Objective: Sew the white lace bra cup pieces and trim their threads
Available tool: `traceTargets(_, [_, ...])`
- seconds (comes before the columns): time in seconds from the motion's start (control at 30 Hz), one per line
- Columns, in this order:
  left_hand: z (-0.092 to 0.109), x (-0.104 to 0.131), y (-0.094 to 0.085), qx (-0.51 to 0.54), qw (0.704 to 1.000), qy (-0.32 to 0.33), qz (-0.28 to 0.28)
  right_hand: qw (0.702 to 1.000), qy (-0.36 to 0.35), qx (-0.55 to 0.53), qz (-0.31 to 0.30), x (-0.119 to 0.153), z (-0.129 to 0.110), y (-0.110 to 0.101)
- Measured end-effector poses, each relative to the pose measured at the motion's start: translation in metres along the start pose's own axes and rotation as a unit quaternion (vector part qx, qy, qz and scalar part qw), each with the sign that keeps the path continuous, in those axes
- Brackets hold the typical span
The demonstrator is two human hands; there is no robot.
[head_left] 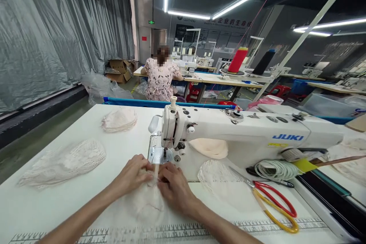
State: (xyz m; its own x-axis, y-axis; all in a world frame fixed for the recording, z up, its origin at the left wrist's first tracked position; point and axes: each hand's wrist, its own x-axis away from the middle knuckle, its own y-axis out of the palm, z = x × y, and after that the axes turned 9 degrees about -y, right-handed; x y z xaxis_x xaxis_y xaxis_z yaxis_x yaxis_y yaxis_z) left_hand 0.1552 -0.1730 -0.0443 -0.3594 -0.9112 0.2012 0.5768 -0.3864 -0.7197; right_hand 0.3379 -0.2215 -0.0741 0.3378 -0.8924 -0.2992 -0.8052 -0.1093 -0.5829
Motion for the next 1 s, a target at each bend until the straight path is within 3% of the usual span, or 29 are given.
traceTargets(0.07, [0.001,0.003,-0.002,0.023,1.0,-0.003,-0.015,0.999,0.003,-0.046,-0.012,0.002,-0.002,-0.003])
traceTargets(0.17, [0.009,0.029,-0.003,0.075,0.995,-0.009,-0.063,0.991,0.014,-0.125,-0.051,0.013,-0.014,-0.014])
traceTargets(0.33, [0.03,0.085,-0.003,0.293,0.931,-0.072,-0.207,0.919,0.091,-0.373,-0.092,0.048,-0.047,-0.032])
traceTargets(0.47, [0.038,0.116,0.013,0.36,0.9,-0.118,-0.217,0.917,0.116,-0.362,-0.121,0.079,-0.061,-0.039])
traceTargets(0.63, [0.036,0.142,0.039,0.369,0.886,-0.14,-0.243,0.923,0.106,-0.323,-0.181,0.113,-0.068,-0.043])
traceTargets(1.0, [0.022,0.165,0.059,0.363,0.867,-0.191,-0.281,0.926,0.092,-0.285,-0.23,0.143,-0.062,-0.022])
